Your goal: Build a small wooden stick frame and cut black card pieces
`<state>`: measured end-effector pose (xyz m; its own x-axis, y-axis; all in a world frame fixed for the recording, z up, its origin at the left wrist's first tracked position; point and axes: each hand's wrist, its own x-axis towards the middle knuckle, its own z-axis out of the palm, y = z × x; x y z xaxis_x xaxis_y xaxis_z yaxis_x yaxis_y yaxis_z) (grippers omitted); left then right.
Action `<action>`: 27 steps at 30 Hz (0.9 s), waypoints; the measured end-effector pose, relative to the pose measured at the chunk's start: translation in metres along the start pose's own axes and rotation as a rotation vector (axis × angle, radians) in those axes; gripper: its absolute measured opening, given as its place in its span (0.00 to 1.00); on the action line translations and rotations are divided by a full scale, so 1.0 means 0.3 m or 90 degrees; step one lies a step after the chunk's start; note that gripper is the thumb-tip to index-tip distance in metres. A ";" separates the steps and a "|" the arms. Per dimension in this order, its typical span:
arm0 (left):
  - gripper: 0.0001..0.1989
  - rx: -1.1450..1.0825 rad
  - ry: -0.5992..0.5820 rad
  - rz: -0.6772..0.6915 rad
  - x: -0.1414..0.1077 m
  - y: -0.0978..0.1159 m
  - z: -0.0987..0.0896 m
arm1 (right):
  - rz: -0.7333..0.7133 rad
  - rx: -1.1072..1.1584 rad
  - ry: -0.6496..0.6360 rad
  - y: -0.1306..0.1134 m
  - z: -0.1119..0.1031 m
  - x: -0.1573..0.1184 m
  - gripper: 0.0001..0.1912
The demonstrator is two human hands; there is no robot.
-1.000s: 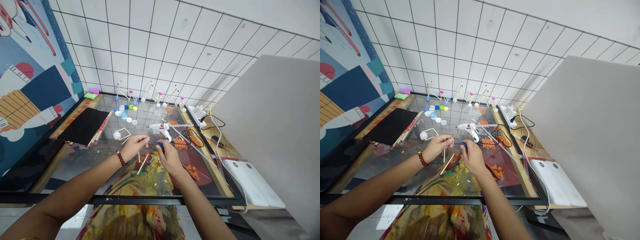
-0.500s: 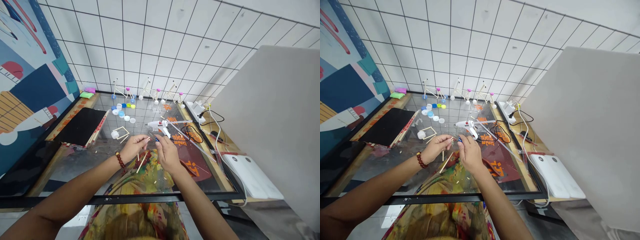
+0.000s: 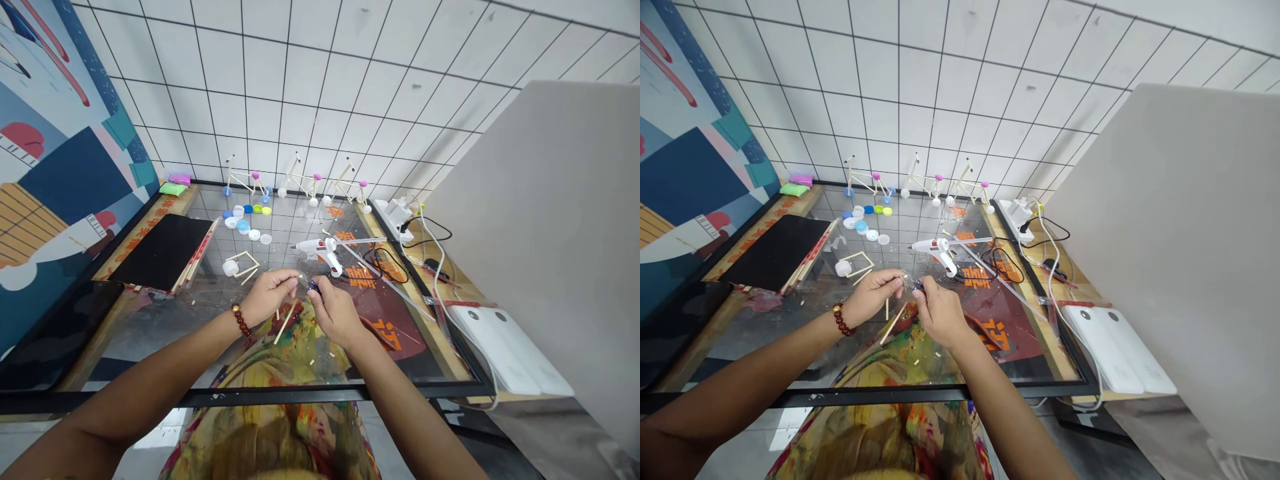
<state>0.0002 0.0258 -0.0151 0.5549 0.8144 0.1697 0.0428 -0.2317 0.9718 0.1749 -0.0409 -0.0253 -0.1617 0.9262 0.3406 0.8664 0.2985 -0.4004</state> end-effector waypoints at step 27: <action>0.18 0.131 0.029 0.089 -0.025 0.023 0.009 | 0.012 0.115 0.052 -0.051 0.016 -0.015 0.13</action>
<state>-0.0013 0.0167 -0.0102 0.5292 0.7888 0.3125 0.1392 -0.4441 0.8851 0.1603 -0.0486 -0.0249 -0.1005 0.9124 0.3966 0.7684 0.3244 -0.5516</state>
